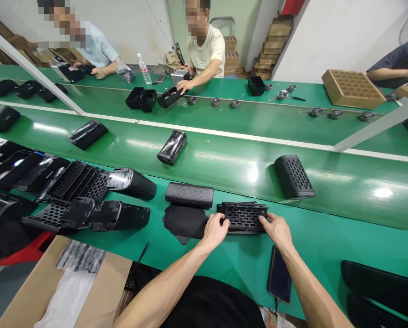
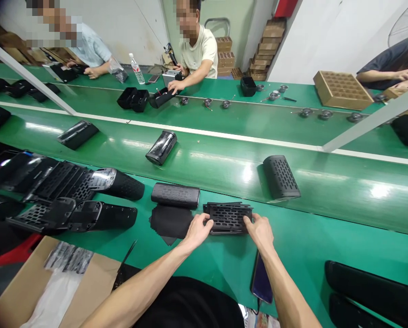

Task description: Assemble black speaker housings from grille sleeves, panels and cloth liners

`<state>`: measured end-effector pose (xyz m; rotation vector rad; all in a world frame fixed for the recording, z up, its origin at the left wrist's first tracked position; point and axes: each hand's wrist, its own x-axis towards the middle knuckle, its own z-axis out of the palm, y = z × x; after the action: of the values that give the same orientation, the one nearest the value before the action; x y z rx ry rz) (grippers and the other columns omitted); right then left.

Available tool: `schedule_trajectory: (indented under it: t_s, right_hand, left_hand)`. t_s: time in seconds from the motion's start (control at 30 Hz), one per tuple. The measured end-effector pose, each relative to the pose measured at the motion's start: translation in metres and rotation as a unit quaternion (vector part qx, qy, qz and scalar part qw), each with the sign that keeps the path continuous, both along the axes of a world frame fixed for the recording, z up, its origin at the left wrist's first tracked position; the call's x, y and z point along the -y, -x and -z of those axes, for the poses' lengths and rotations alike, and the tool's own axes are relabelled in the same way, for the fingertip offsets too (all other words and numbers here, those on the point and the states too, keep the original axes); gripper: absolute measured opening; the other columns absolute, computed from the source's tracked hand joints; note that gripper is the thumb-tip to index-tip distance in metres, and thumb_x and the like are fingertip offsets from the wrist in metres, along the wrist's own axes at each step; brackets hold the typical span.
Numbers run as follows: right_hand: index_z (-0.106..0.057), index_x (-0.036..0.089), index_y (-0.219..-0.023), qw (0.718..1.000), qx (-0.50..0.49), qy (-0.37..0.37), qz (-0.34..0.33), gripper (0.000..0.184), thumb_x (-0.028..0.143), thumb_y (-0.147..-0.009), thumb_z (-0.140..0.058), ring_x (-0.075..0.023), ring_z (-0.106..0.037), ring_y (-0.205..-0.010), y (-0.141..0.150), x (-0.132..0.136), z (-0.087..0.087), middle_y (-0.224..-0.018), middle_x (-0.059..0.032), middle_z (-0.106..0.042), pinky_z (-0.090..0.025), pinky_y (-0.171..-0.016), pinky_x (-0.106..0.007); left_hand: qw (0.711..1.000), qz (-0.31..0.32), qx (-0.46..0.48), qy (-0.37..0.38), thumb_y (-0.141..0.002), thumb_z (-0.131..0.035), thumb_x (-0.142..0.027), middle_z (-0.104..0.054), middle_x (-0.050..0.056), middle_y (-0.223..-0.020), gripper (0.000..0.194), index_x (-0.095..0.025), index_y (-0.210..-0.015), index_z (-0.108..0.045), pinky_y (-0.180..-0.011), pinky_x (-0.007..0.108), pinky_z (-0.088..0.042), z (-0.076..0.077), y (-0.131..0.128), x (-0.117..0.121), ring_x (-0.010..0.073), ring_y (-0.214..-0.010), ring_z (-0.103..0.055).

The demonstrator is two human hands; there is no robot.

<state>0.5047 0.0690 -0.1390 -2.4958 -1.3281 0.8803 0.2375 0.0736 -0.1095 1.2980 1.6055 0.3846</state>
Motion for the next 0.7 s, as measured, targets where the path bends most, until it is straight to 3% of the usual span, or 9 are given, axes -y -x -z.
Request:
schedule_trajectory:
  t_s: [0.1,0.3,0.37,0.53,0.7]
  right_hand:
    - [-0.070,0.018,-0.124,1.000,0.011,0.005,-0.006,0.040,0.051,-0.104,-0.059,-0.0247,-0.071,-0.102,-0.001,0.006,-0.003,-0.111,-0.0087,-0.074,-0.055,-0.096,-0.047]
    - [-0.069,0.018,-0.121,1.000,0.001,0.018,-0.001,0.035,0.047,-0.103,-0.063,-0.0236,-0.071,-0.103,0.006,0.015,0.007,-0.115,-0.0077,-0.073,-0.056,-0.096,-0.047]
    - [-0.067,0.018,-0.127,1.000,-0.010,0.016,0.012,0.038,0.047,-0.102,-0.066,-0.0258,-0.069,-0.110,0.009,0.017,0.013,-0.123,-0.0095,-0.070,-0.055,-0.099,-0.050]
    - [-0.063,0.018,-0.135,0.995,-0.079,0.024,0.055,0.043,0.043,-0.101,-0.069,-0.0278,-0.067,-0.116,0.014,0.021,0.020,-0.134,-0.0111,-0.066,-0.056,-0.100,-0.051]
    - [-0.065,0.018,-0.130,0.970,-0.203,0.067,0.115,0.035,0.040,-0.102,-0.068,-0.0205,-0.072,-0.094,0.025,0.038,0.020,-0.119,-0.0081,-0.070,-0.063,-0.080,-0.039]
  left_hand:
    - [1.000,-0.003,0.005,-0.013,-0.095,-0.060,-0.035,-0.067,0.013,-0.122,0.025,-0.021,-0.110,-0.074,-0.102,0.039,-0.050,0.005,0.001,0.002,0.0271,-0.108,-0.068]
    - [1.000,-0.010,0.002,-0.018,-0.094,-0.060,-0.028,-0.069,0.011,-0.108,0.014,-0.020,-0.098,-0.070,-0.102,0.040,-0.049,0.009,0.000,0.008,0.0278,-0.108,-0.066]
    - [1.000,-0.022,-0.001,-0.016,-0.093,-0.062,-0.027,-0.068,0.014,-0.115,0.018,-0.019,-0.108,-0.067,-0.103,0.040,-0.048,0.012,0.001,0.011,0.0281,-0.111,-0.066]
    - [0.999,-0.029,0.013,-0.023,-0.094,-0.064,-0.030,-0.055,0.018,-0.151,0.060,-0.020,-0.150,-0.046,-0.110,0.038,-0.045,0.017,0.003,0.010,0.0277,-0.129,-0.060]
    - [1.000,0.006,0.010,-0.017,-0.096,-0.059,-0.035,-0.065,0.016,-0.141,0.048,-0.022,-0.142,-0.061,-0.113,0.043,-0.043,0.016,0.005,-0.008,0.0322,-0.133,-0.059]
